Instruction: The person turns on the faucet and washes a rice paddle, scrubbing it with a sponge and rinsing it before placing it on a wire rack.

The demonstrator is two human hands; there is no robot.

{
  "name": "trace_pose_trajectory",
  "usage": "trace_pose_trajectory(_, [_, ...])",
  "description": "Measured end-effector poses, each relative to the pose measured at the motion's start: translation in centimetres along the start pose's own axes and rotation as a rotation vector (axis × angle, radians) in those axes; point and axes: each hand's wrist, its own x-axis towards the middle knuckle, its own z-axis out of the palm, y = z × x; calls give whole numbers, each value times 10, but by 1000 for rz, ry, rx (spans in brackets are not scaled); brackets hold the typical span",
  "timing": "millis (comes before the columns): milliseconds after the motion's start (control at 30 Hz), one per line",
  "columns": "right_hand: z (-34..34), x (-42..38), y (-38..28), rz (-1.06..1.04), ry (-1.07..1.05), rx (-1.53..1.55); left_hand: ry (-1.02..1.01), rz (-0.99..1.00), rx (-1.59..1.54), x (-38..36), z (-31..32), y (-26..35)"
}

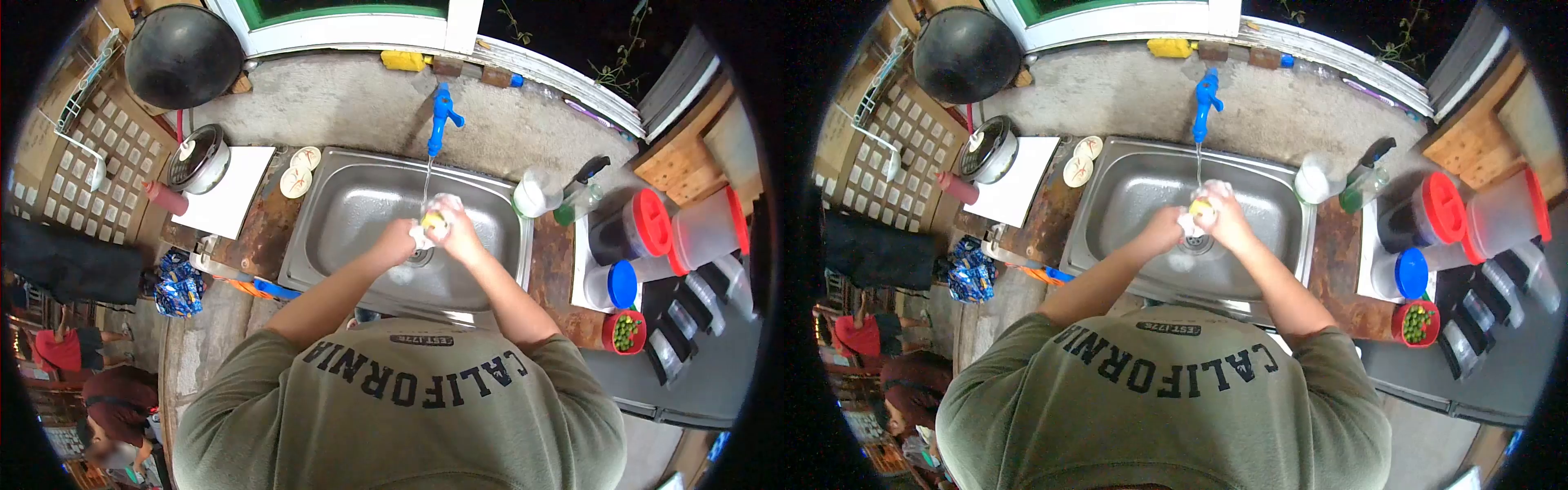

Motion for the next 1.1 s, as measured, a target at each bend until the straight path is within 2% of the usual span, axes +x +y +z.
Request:
trace_pose_trajectory(67, [5, 0, 28, 115, 57, 16, 38, -43, -106, -2, 2, 5])
trace_pose_trajectory(100, [1, 1, 27, 128, 1, 30, 14, -46, -80, 0, 2, 3])
trace_pose_trajectory(200, [2, -3, -7, 18, -65, 5, -14, -47, -55, 5, 2, -9])
trace_pose_trajectory(233, [6, -5, 4, -13, 20, 15, 6, -42, -85, 5, 4, -11])
trace_pose_trajectory(467, [26, -22, 82, 462, 189, 419, -8, -60, -265, 1, 2, 1])
trace_pose_trajectory(500, [26, -23, 82, 460, 194, 452, 3, -36, -248, 3, 1, 2])
trace_pose_trajectory(600, [25, -26, 68, 583, 406, 757, 8, 29, -215, 6, -1, 1])
trace_pose_trajectory(700, [17, -24, 38, 489, 414, 412, -12, 69, -184, 8, -1, -2])
trace_pose_trajectory(800, [25, -28, 15, 85, 325, 11, 13, 65, -140, 4, 4, 13])
trace_pose_trajectory(833, [26, -29, 6, 4, 313, -14, 8, 67, -133, 2, 5, 17])
trace_pose_trajectory(933, [28, -28, 31, 409, 328, 306, -9, 44, -147, 5, 17, -4])
trace_pose_trajectory(967, [22, -23, 36, 503, 419, 459, -12, 38, -161, 11, 22, -15])
trace_pose_trajectory(1067, [33, -32, 32, 238, 389, 195, -4, -102, -291, 14, 22, -3])
trace_pose_trajectory(1100, [37, -32, 23, 301, 386, 296, 24, -33, -259, 16, 23, -5])
